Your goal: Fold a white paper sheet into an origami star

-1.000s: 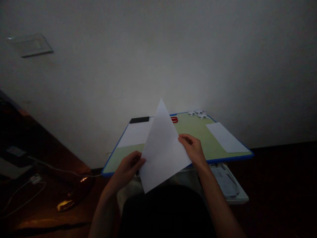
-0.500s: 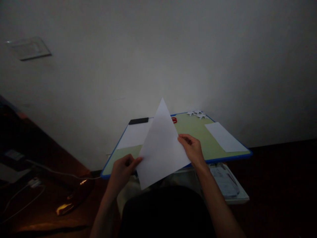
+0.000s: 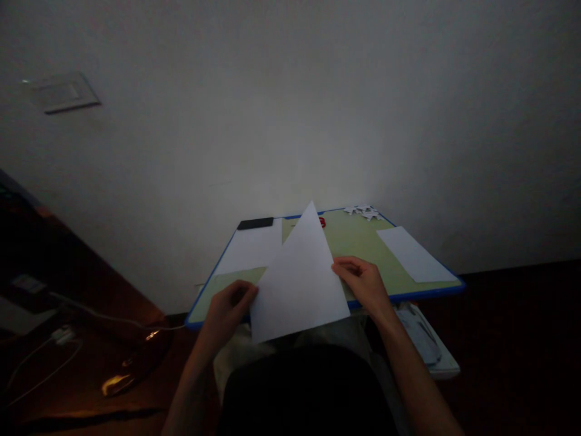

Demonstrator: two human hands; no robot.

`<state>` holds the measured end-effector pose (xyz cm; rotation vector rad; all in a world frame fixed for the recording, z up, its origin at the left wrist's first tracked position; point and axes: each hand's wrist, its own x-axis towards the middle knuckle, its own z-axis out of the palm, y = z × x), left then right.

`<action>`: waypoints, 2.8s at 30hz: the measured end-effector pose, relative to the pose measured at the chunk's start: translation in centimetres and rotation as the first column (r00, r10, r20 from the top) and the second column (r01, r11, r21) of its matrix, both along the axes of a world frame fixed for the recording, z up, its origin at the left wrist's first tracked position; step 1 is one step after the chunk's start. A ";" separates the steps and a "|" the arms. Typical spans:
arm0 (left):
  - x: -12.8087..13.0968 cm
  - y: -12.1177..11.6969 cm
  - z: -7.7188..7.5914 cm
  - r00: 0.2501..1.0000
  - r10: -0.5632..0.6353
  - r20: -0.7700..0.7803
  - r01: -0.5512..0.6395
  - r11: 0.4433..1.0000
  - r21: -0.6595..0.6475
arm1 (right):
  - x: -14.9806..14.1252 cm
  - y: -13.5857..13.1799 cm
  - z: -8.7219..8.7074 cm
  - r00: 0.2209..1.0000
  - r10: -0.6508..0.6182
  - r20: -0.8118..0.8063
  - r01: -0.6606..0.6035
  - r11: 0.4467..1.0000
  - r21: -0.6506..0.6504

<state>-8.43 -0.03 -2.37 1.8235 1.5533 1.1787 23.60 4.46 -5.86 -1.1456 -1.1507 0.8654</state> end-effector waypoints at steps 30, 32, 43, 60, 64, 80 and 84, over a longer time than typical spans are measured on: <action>0.9 0.9 2.7 0.992 -0.125 -0.017 0.125 0.992 -0.034 | -9.9 5.9 10.5 0.144 0.545 0.826 -0.864 0.476 -0.163; 0.9 0.9 2.7 0.990 -0.138 0.001 0.137 0.989 -0.055 | -9.4 6.2 10.6 0.125 0.583 0.803 -0.867 0.457 -0.197; -2.0 1.3 2.7 0.983 -0.122 0.136 0.147 0.969 -0.197 | -4.8 7.9 10.9 0.135 0.678 0.723 -0.814 0.492 -0.309; -6.9 1.8 3.1 0.999 -0.034 0.027 0.040 0.964 -0.263 | 5.5 9.3 11.9 0.163 0.626 0.763 -0.634 0.659 -0.405; -7.0 2.5 2.8 1.000 -0.005 -0.010 0.002 0.969 -0.248 | 7.1 10.0 11.6 0.168 0.634 0.755 -0.602 0.672 -0.431; -2.9 2.0 1.9 0.982 0.181 -0.046 -0.185 0.977 -0.110 | -0.4 -2.0 4.8 0.480 0.114 0.870 -0.562 0.801 0.205; -2.4 1.7 1.6 0.984 0.165 0.064 -0.157 0.980 -0.123 | -3.1 -7.8 2.3 0.280 0.038 0.959 -0.654 0.739 0.162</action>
